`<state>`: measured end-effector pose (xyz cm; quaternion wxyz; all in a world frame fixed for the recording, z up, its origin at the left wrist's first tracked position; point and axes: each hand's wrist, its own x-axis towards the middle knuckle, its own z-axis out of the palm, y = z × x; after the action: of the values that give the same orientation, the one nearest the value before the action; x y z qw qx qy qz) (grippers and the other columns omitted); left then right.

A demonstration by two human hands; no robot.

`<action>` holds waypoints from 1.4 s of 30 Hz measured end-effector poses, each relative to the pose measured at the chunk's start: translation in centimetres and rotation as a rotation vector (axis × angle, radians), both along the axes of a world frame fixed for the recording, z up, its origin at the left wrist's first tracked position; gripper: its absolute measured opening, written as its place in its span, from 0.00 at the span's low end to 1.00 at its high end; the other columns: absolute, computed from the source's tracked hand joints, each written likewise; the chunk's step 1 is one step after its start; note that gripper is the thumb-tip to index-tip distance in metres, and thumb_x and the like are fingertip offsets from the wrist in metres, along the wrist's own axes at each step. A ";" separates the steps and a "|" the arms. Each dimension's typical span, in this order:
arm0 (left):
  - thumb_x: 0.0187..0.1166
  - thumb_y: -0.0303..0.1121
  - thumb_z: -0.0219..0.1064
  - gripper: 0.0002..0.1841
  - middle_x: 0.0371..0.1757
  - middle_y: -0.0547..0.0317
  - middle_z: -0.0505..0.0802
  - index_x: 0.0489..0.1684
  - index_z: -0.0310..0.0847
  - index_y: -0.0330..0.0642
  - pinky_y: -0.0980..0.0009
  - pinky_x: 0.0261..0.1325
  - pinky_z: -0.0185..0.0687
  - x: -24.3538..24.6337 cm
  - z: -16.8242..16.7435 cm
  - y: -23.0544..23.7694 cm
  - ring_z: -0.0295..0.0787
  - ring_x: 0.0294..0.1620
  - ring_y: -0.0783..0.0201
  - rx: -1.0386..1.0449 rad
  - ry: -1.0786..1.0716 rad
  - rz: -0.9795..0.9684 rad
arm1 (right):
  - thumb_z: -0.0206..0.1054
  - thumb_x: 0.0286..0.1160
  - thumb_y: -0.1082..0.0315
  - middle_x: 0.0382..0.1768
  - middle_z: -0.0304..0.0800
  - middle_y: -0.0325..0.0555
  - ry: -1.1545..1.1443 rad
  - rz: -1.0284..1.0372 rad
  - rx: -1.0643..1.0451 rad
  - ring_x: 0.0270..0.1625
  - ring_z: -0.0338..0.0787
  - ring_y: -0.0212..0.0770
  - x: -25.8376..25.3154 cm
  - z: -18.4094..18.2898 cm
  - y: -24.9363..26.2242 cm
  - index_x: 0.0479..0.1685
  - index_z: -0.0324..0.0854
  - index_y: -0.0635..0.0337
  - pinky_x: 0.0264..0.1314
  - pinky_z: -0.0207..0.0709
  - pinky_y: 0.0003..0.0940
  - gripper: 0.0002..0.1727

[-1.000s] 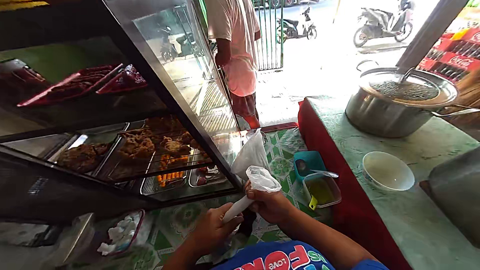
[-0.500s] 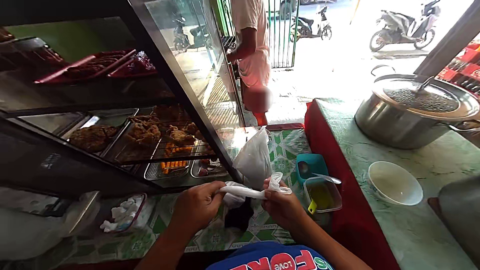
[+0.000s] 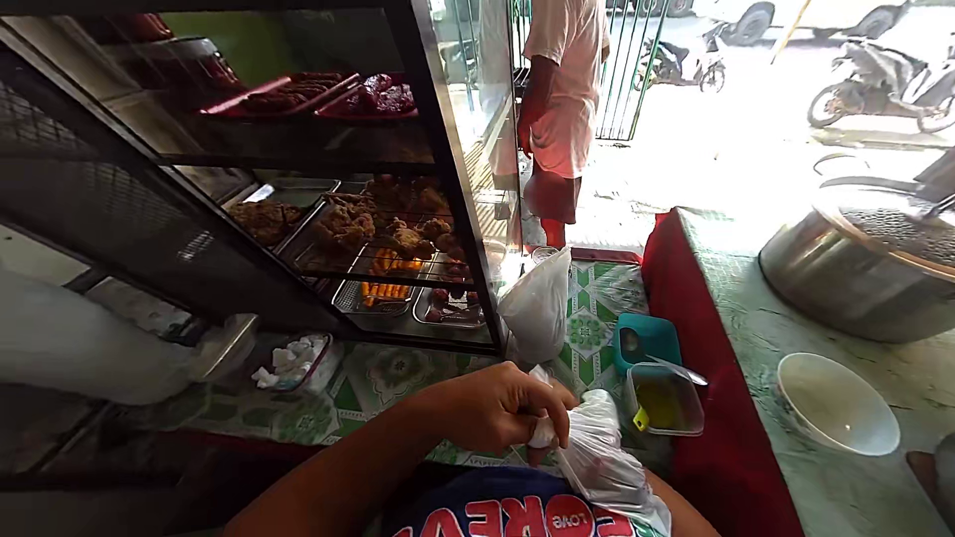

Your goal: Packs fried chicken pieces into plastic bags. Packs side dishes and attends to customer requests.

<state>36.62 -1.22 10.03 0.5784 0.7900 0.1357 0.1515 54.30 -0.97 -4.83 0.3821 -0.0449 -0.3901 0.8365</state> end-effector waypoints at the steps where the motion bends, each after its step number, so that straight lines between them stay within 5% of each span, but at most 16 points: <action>1: 0.83 0.24 0.60 0.09 0.29 0.68 0.93 0.46 0.89 0.40 0.86 0.22 0.75 -0.2 -0.2 0.1 0.82 0.21 0.84 0.028 0.038 0.022 | 0.74 0.70 0.62 0.36 0.95 0.21 0.061 0.062 0.138 0.40 0.89 0.16 0.4 -0.9 2.5 0.35 0.93 0.42 0.47 0.82 0.17 0.03; 3: 0.84 0.25 0.61 0.09 0.26 0.70 0.92 0.46 0.89 0.41 0.86 0.20 0.74 -0.8 -0.6 0.4 0.81 0.19 0.84 0.020 0.130 0.116 | 0.71 0.72 0.63 0.46 0.94 0.24 0.062 -0.008 0.355 0.52 0.89 0.21 2.2 -0.5 5.3 0.40 0.94 0.41 0.57 0.81 0.22 0.06; 7: 0.88 0.30 0.60 0.08 0.28 0.72 0.92 0.49 0.87 0.43 0.85 0.22 0.73 -1.7 -1.9 0.4 0.80 0.20 0.83 -0.143 0.291 0.411 | 0.72 0.69 0.71 0.42 0.93 0.31 -0.416 -0.397 0.626 0.51 0.89 0.25 5.5 4.1 5.0 0.35 0.92 0.55 0.59 0.83 0.27 0.04; 9: 0.88 0.29 0.59 0.07 0.30 0.71 0.93 0.51 0.85 0.42 0.84 0.26 0.76 -2.0 -3.4 0.1 0.82 0.22 0.81 -0.290 0.237 0.649 | 0.73 0.69 0.71 0.43 0.92 0.39 -0.649 -0.522 0.814 0.52 0.88 0.27 4.9 5.2 3.3 0.37 0.91 0.63 0.60 0.82 0.27 0.05; 13: 0.88 0.23 0.60 0.10 0.39 0.61 0.97 0.60 0.82 0.37 0.81 0.32 0.83 -2.1 -5.7 -0.7 0.88 0.27 0.76 -0.551 0.037 1.011 | 0.71 0.61 0.77 0.43 0.93 0.53 -0.859 -0.575 1.143 0.50 0.92 0.45 0.8 4.8 -1.1 0.34 0.91 0.64 0.55 0.87 0.41 0.05; 16: 0.84 0.25 0.64 0.15 0.42 0.66 0.96 0.67 0.83 0.39 0.78 0.39 0.88 -2.8 -7.3 -1.6 0.90 0.33 0.76 -0.411 0.146 0.828 | 0.72 0.61 0.77 0.40 0.92 0.53 -0.768 -0.612 1.089 0.48 0.92 0.42 -0.3 4.6 -2.0 0.31 0.90 0.65 0.54 0.86 0.35 0.03; 21: 0.78 0.25 0.69 0.24 0.42 0.68 0.98 0.74 0.79 0.43 0.79 0.39 0.88 -2.8 -7.3 -2.7 0.92 0.33 0.77 -0.303 0.112 0.671 | 0.74 0.65 0.75 0.38 0.88 0.40 -0.652 -0.598 0.599 0.45 0.86 0.25 1.3 4.7 -1.3 0.36 0.87 0.67 0.51 0.81 0.22 0.05; 23: 0.74 0.27 0.72 0.22 0.36 0.69 0.95 0.68 0.79 0.44 0.78 0.40 0.88 -2.1 -7.3 -3.1 0.91 0.31 0.77 -0.167 0.107 0.733 | 0.75 0.64 0.76 0.45 0.90 0.42 -0.597 -0.540 0.529 0.47 0.89 0.26 1.6 4.7 -1.7 0.49 0.81 0.70 0.53 0.86 0.26 0.15; 25: 0.73 0.29 0.71 0.19 0.34 0.69 0.92 0.62 0.77 0.40 0.78 0.38 0.85 -1.7 -7.4 -3.6 0.87 0.30 0.78 -0.035 0.102 0.768 | 0.79 0.58 0.75 0.58 0.88 0.51 -0.566 -0.469 0.573 0.59 0.90 0.32 2.0 4.2 -1.6 0.64 0.71 0.74 0.64 0.85 0.31 0.32; 28: 0.74 0.31 0.69 0.17 0.35 0.67 0.91 0.59 0.78 0.38 0.77 0.40 0.85 -1.3 -8.1 -3.7 0.87 0.31 0.78 0.136 0.091 0.773 | 0.85 0.50 0.72 0.66 0.85 0.59 -0.647 -0.484 0.726 0.71 0.84 0.41 1.6 3.4 -1.2 0.67 0.74 0.78 0.77 0.76 0.38 0.39; 32: 0.72 0.33 0.68 0.15 0.33 0.62 0.92 0.55 0.83 0.39 0.75 0.39 0.87 -1.2 -8.6 -3.7 0.88 0.31 0.74 0.403 0.114 0.782 | 0.83 0.54 0.62 0.57 0.94 0.52 -0.927 -0.683 0.899 0.70 0.85 0.52 -0.5 3.5 -1.9 0.51 0.90 0.66 0.76 0.69 0.59 0.24; 36: 0.66 0.33 0.67 0.12 0.27 0.60 0.91 0.45 0.88 0.43 0.64 0.34 0.89 -2.0 -7.8 -3.8 0.90 0.27 0.62 0.794 0.180 0.736 | 0.79 0.61 0.60 0.51 0.96 0.49 -1.053 -0.735 0.925 0.64 0.88 0.52 -1.0 3.4 -2.8 0.45 0.93 0.63 0.72 0.71 0.61 0.17; 42: 0.70 0.37 0.65 0.07 0.27 0.68 0.92 0.37 0.88 0.52 0.73 0.35 0.85 -4.8 -6.1 -2.8 0.89 0.31 0.69 1.045 0.080 0.689 | 0.75 0.68 0.53 0.50 0.96 0.46 -1.130 -0.744 0.966 0.63 0.88 0.49 -2.0 4.0 -3.7 0.47 0.93 0.59 0.74 0.69 0.64 0.18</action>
<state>31.80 -4.06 3.90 0.0284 0.8844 0.3119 0.3459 52.31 -4.71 -0.88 0.3573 -0.4152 -0.7992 0.2474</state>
